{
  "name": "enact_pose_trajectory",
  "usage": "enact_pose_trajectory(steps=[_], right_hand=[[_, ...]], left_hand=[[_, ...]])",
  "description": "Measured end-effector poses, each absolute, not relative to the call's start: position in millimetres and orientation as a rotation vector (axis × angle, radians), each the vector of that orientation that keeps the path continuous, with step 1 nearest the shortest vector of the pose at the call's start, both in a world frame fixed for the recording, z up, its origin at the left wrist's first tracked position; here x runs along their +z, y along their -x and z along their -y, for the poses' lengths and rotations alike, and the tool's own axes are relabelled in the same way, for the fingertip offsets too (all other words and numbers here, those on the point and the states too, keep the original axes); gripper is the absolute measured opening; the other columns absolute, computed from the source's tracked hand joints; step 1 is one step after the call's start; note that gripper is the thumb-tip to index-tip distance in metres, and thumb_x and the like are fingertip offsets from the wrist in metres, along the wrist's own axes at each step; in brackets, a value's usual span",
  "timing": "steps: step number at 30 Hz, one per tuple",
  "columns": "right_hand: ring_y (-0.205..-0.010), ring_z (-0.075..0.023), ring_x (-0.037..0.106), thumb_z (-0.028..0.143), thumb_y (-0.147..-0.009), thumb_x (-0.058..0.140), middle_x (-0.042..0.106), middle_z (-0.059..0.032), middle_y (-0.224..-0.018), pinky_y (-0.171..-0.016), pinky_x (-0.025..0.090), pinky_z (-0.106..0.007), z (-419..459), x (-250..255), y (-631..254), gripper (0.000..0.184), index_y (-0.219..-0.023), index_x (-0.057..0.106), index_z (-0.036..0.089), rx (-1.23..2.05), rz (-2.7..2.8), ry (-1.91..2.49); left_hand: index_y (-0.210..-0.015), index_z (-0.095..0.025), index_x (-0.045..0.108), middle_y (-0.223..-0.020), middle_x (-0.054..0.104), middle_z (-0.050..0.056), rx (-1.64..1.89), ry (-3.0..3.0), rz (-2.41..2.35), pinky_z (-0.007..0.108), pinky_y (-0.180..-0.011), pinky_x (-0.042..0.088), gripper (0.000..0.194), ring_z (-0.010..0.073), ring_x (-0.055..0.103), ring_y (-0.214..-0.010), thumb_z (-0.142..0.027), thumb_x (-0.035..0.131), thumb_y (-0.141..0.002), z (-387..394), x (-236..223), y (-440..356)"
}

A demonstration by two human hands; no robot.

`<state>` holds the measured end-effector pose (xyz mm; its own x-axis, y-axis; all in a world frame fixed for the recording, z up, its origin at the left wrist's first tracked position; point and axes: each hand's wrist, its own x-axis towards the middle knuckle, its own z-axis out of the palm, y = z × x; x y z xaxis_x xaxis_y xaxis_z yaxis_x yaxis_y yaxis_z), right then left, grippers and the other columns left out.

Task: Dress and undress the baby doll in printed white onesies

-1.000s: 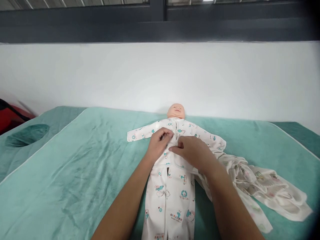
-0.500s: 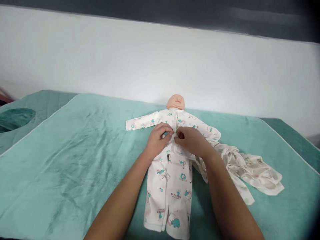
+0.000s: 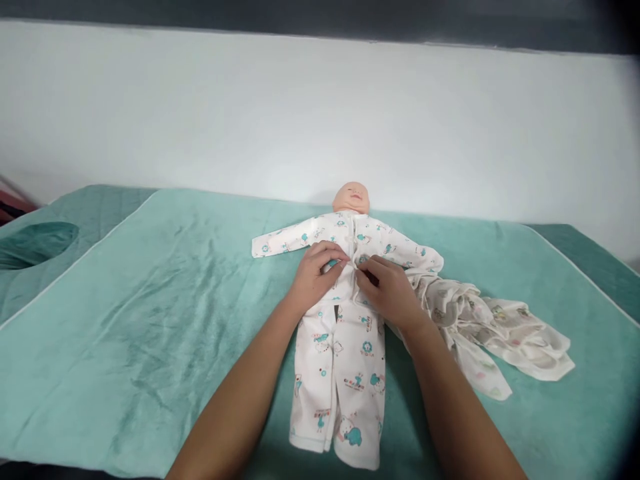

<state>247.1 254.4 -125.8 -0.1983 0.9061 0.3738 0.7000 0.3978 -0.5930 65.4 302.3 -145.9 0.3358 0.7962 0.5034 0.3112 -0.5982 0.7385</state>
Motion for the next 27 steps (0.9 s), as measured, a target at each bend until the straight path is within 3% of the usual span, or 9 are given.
enact_pose_trajectory(steps=[4, 11, 18, 27], right_hand=[[-0.070, -0.0143, 0.051, 0.023, -0.092, 0.046, 0.054, -0.0012, -0.078, -0.068, 0.037, -0.027, -258, -128, -249, 0.018, -0.079, 0.058, 0.020, 0.433, 1.948, 1.316], [-0.067, -0.0132, 0.049, 0.023, -0.092, 0.046, 0.054, 0.0004, -0.075, -0.066, 0.036, -0.026, -264, -132, -252, 0.019, -0.076, 0.056, 0.020, 0.516, 1.908, 1.239], [-0.064, -0.0115, 0.045, 0.021, -0.090, 0.047, 0.051, 0.0013, -0.074, -0.063, 0.032, -0.025, -263, -132, -252, 0.019, -0.072, 0.053, 0.020, 0.505, 1.954, 1.217], [-0.063, -0.0122, 0.042, 0.020, -0.085, 0.050, 0.049, 0.0015, -0.073, -0.063, 0.033, -0.025, -267, -133, -256, 0.010, -0.077, 0.055, 0.020, 0.531, 1.976, 1.207]], left_hand=[[-0.103, -0.027, 0.073, -0.107, 0.064, 0.006, 1.197, -2.130, -0.981, 0.039, -0.097, 0.043, 0.021, 0.0203, 0.057, -0.106, -0.027, 0.055, -0.093, -300, -144, -65], [-0.111, -0.028, 0.070, -0.113, 0.065, 0.006, 1.116, -2.328, -1.009, 0.043, -0.101, 0.038, 0.030, 0.0243, 0.054, -0.111, -0.039, 0.070, -0.083, -296, -143, -65], [-0.105, -0.026, 0.071, -0.107, 0.066, 0.005, 1.190, -2.282, -1.010, 0.040, -0.099, 0.041, 0.018, 0.0207, 0.056, -0.106, -0.030, 0.060, -0.091, -298, -147, -65], [-0.104, -0.027, 0.073, -0.103, 0.066, 0.005, 1.190, -2.283, -1.073, 0.041, -0.097, 0.041, 0.023, 0.0208, 0.056, -0.104, -0.026, 0.053, -0.095, -294, -147, -67]])
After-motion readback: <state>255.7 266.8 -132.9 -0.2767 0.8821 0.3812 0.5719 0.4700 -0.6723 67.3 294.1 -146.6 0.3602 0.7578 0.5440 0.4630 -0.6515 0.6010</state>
